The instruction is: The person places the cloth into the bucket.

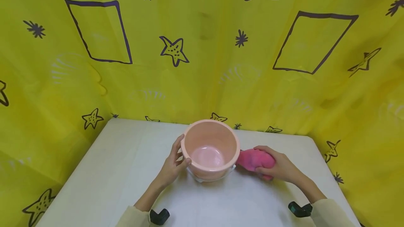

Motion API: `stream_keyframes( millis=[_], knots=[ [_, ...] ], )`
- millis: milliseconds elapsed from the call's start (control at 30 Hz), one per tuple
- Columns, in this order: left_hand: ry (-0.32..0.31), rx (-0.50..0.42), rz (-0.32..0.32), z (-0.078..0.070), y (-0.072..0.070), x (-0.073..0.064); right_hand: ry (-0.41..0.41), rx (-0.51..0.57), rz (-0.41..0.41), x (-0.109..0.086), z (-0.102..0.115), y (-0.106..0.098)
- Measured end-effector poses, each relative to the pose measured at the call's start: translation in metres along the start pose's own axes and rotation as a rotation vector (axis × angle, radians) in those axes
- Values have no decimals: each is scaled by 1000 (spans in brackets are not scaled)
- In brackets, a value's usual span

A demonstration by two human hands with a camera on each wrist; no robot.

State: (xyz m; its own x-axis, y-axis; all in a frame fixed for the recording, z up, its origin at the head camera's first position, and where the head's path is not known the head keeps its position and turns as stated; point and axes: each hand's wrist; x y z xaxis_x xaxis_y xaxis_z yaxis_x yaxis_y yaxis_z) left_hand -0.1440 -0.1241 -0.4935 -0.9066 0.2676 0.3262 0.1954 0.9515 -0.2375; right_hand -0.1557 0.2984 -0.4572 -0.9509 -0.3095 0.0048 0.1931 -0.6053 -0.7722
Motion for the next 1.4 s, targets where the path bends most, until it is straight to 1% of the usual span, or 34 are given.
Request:
stream_keyframes(
  millis=[67,200,300,433,533,633,767,867,967,1033,1133,1300,1400],
  knots=[
    [0,-8,-5,2,1,-1,10,19,13,0,3,-9],
    [-13,-28,-17,4,3,-4,-4,37,20,-1,13,-29],
    [-19,-44,-22,4,5,-5,-28,18,8,0,20,-45],
    [-7,-45,-23,6,5,-6,-64,-10,3,4,32,-66],
    [-2,-34,-25,7,4,-7,-80,-18,8,10,46,-80],
    [-5,-31,-30,7,3,-6,-115,-10,9,19,62,-92],
    [-8,-35,-30,6,2,-5,-194,-24,15,33,85,-102],
    [-10,-37,-26,6,1,-5,-226,-72,34,45,102,-104],
    [-10,-34,-23,5,0,-5,-243,-124,79,58,119,-102],
    [-10,-34,-20,4,0,-4,-264,-161,117,67,130,-100],
    [-12,-30,-17,4,1,-2,-275,-183,197,79,150,-95],
    [-13,-31,-19,4,2,-1,-300,-235,314,98,181,-78],
    [-17,-30,-17,3,3,-1,-333,-290,375,110,193,-63]
  ],
)
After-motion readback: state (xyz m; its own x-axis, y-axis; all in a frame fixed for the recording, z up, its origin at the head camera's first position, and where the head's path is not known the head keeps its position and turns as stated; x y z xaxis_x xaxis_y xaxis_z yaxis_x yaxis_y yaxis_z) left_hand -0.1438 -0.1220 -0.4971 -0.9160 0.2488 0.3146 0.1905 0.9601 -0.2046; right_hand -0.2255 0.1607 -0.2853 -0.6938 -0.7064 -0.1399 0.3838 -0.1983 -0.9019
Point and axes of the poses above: each hand's wrist, its own x-axis towards the middle knuckle, its own y-axis out of the palm, z = x × y, and after that the axes turned 3 degrees about y, right-handed
